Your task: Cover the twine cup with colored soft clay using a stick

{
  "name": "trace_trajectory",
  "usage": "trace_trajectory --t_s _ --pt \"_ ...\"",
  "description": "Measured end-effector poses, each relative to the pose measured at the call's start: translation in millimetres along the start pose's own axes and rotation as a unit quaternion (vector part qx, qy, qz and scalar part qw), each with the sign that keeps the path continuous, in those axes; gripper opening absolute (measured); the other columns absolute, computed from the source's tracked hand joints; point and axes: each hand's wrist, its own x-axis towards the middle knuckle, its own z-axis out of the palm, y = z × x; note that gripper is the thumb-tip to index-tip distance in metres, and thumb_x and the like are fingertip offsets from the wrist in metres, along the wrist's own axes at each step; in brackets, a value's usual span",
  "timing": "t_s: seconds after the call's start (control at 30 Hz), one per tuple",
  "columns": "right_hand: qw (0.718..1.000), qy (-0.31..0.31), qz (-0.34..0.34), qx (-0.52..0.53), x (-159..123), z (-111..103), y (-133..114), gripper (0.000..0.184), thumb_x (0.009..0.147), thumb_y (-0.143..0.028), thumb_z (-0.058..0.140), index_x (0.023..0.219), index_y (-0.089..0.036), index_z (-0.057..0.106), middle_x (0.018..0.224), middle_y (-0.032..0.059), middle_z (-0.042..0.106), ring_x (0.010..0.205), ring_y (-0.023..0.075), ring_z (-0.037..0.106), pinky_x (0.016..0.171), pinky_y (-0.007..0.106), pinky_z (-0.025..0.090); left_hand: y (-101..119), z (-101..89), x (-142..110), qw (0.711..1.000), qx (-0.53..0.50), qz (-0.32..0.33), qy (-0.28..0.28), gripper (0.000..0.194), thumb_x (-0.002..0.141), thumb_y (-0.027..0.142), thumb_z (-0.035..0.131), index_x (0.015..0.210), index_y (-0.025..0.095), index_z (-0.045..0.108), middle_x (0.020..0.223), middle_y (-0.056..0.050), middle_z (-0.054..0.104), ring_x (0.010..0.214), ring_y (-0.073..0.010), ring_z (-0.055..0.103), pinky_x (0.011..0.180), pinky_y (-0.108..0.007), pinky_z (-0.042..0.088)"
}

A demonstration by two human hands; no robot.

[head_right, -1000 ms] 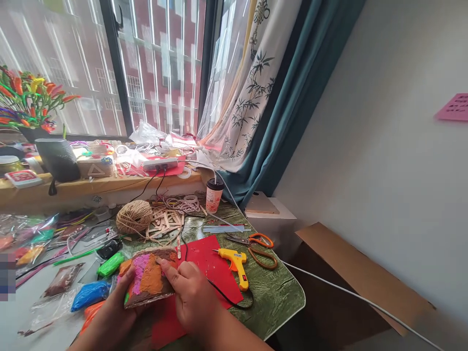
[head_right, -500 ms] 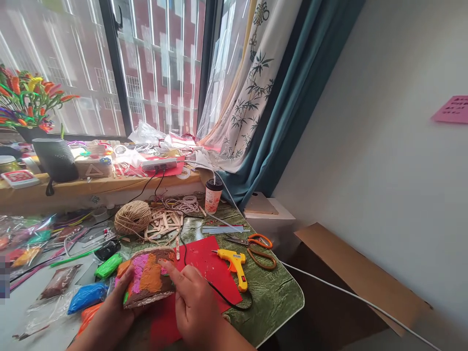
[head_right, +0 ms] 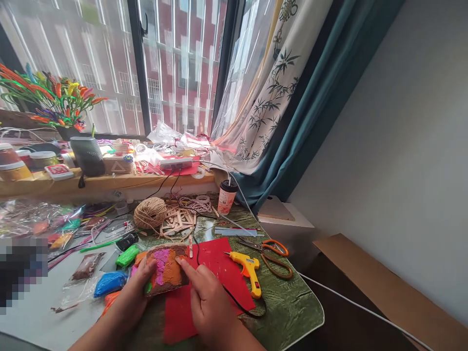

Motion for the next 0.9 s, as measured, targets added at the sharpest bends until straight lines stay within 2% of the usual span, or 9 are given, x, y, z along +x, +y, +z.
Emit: trace_trajectory --t_s 0.1,0.23,0.4,0.5,0.63,0.77,0.9 --pt "0.999 0.028 -0.021 -0.017 -3 4 -10 0.072 0.104 -0.007 0.04 0.17 -0.035 0.037 0.097 0.0063 0.066 0.089 0.0255 0.067 0.079 0.037 0.062 -1 1.1 2 1.0 0.025 0.005 0.016 0.068 0.078 0.039 0.092 0.138 0.023 0.065 0.128 -0.016 0.081 0.116 -0.0384 0.08 0.099 -0.05 0.065" --pt "0.998 0.001 -0.054 -0.039 -4 13 -19 0.076 0.099 -0.006 0.043 0.171 -0.029 0.035 0.093 0.007 0.064 0.083 0.0266 0.064 0.073 0.038 0.061 0 1.6 2 0.999 0.031 0.003 0.016 0.073 0.075 0.04 0.095 0.138 0.022 0.063 0.126 -0.017 0.082 0.112 -0.039 0.082 0.095 -0.051 0.067" --pt "0.998 -0.019 -0.033 -0.04 -3 22 -20 0.079 0.099 -0.004 0.042 0.173 -0.03 0.032 0.099 0.0085 0.065 0.086 0.0267 0.065 0.077 0.04 0.063 3 3.6 -1 1.0 0.028 -0.007 0.007 0.065 0.078 0.037 0.092 0.135 0.022 0.065 0.124 -0.016 0.082 0.117 -0.0389 0.08 0.1 -0.051 0.065" --pt "0.999 -0.035 -0.035 -0.014 -5 22 -21 0.08 0.099 -0.004 0.042 0.174 -0.03 0.029 0.103 0.0093 0.066 0.091 0.0268 0.066 0.082 0.041 0.064 3 4.6 -3 1.0 0.02 -0.009 0.005 0.063 0.079 0.035 0.091 0.135 0.022 0.065 0.126 -0.016 0.082 0.12 -0.0383 0.079 0.102 -0.05 0.065" --pt "0.997 -0.052 -0.047 -0.01 -5 18 -22 0.081 0.098 -0.005 0.041 0.174 -0.03 0.028 0.099 0.0088 0.065 0.087 0.0269 0.064 0.079 0.041 0.063 2 5.1 -3 1.0 0.017 -0.018 -0.006 0.068 0.08 0.036 0.091 0.14 0.021 0.062 0.126 -0.017 0.082 0.118 -0.0384 0.079 0.099 -0.05 0.066" --pt "0.996 -0.06 -0.066 -0.028 -5 17 -20 0.084 0.097 -0.005 0.041 0.176 -0.029 0.023 0.098 0.0091 0.063 0.084 0.0275 0.061 0.076 0.041 0.063 2 5.0 -3 0.999 0.024 -0.017 -0.017 0.072 0.081 0.035 0.089 0.145 0.021 0.059 0.127 -0.016 0.081 0.115 -0.0368 0.08 0.097 -0.048 0.067" --pt "0.991 -0.073 -0.084 -0.072 -6 17 -15 0.084 0.099 -0.005 0.041 0.177 -0.027 0.018 0.097 0.01 0.064 0.083 0.0282 0.06 0.073 0.041 0.061 2 5.4 -3 0.999 0.035 -0.017 -0.01 0.065 0.082 0.033 0.088 0.141 0.021 0.061 0.125 -0.015 0.082 0.112 -0.0356 0.081 0.094 -0.045 0.068"
